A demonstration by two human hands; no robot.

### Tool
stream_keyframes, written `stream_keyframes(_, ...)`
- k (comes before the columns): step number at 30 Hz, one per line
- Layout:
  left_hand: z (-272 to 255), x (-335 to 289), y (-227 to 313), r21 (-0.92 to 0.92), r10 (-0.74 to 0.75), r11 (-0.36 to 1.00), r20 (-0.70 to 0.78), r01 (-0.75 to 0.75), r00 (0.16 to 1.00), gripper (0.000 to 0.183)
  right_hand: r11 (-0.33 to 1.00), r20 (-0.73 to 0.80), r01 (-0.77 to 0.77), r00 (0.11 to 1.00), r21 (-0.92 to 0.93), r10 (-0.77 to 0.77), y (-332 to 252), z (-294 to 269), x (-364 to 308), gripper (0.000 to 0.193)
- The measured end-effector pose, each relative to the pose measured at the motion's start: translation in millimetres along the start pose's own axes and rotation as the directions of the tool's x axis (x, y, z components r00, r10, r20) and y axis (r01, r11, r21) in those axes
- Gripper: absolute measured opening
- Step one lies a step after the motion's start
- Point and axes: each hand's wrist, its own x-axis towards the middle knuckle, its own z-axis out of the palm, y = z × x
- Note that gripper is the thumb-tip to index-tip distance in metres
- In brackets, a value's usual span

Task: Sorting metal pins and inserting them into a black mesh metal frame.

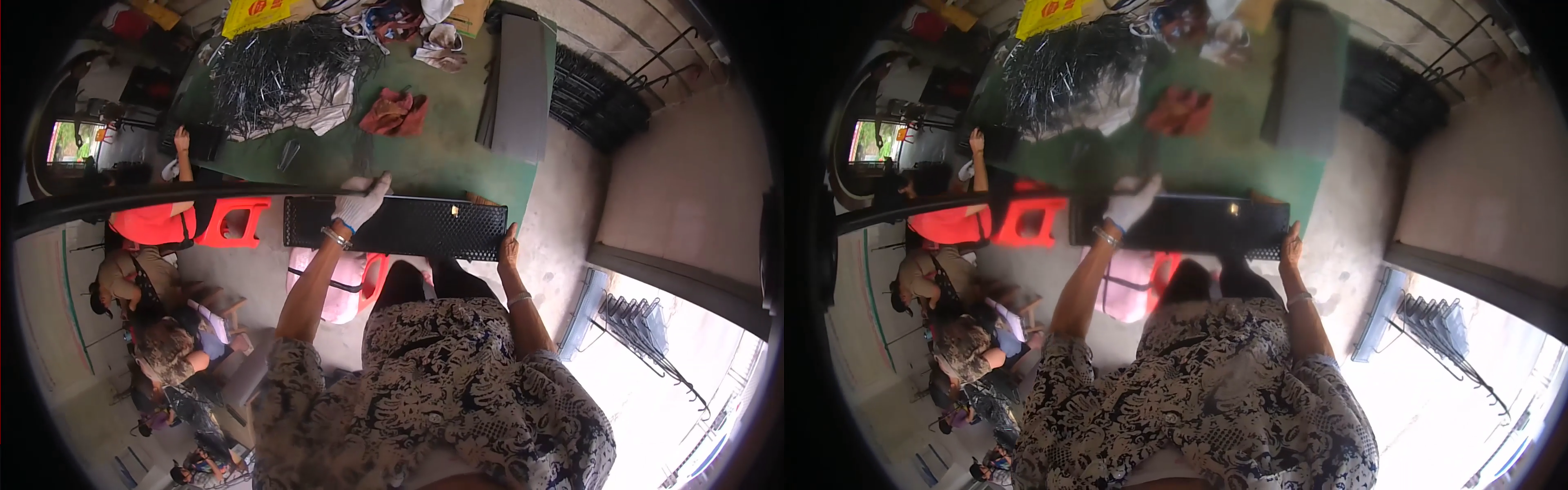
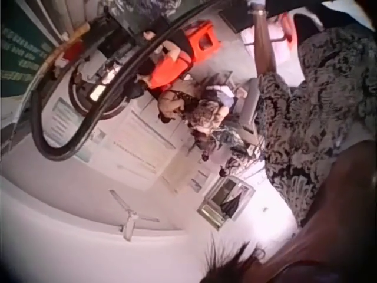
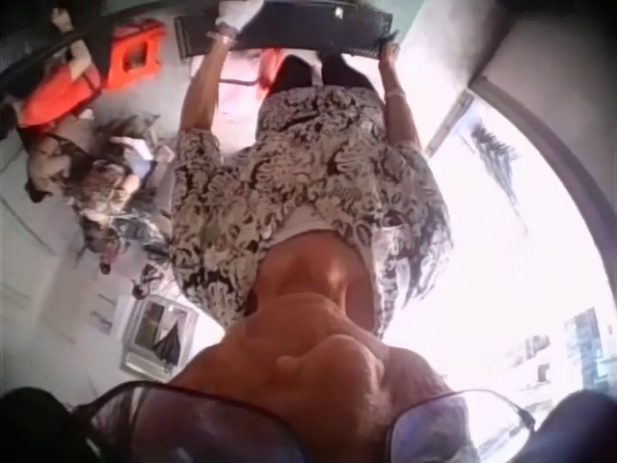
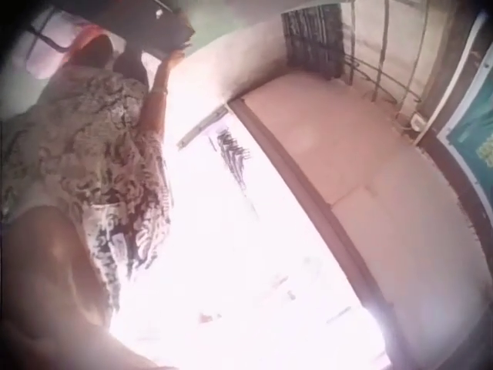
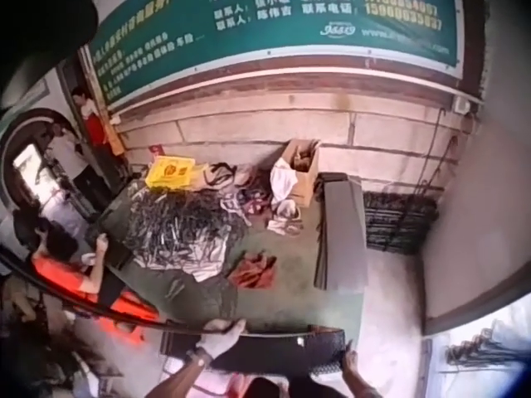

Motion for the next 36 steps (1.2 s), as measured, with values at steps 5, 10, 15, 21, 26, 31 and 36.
stream_keyframes(5, 10, 42, 10, 0.029, 0.154, 0.987, 0.173, -0.161, 0.973, 0.051, 0.977, -0.151, -0.039, 0.988, -0.208, 0.007, 1, 8, 9, 0.093)
stream_keyframes(10, 24, 70, 4, -0.080, 0.192, 0.981, 0.231, -0.178, 0.954, 0.050, 0.961, -0.108, -0.058, 0.994, -0.270, 0.029, -26, 5, -1, 0.069)
stream_keyframes(15, 57, 91, -4, -0.108, 0.327, 0.944, 0.200, -0.311, 0.924, 0.055, 0.808, -0.042, 0.199, 0.963, -0.555, -0.266, 15, 4, 7, 0.048)
stream_keyframes(21, 54, 92, -12, -0.045, 0.235, 0.971, 0.356, -0.235, 0.905, 0.057, 0.758, -0.090, 0.103, 0.974, -0.644, -0.209, 18, 13, 12, 0.038)
stream_keyframes(26, 42, 88, -1, -0.109, 0.207, 0.978, 0.481, -0.176, 0.852, 0.048, 0.680, -0.087, 0.119, 0.961, -0.723, -0.261, 75, -8, 38, 0.063)
stream_keyframes(31, 15, 55, -6, 0.095, 0.247, 0.949, 0.362, -0.299, 0.899, 0.045, 0.894, -0.221, -0.240, 0.961, -0.379, 0.164, -3, -8, 24, 0.081)
stream_keyframes(36, 1, 22, -57, -0.054, 0.105, 0.991, -0.236, -0.121, 0.966, 0.036, 0.893, -0.176, -0.247, 0.965, -0.377, 0.192, -48, -10, 7, 0.106)
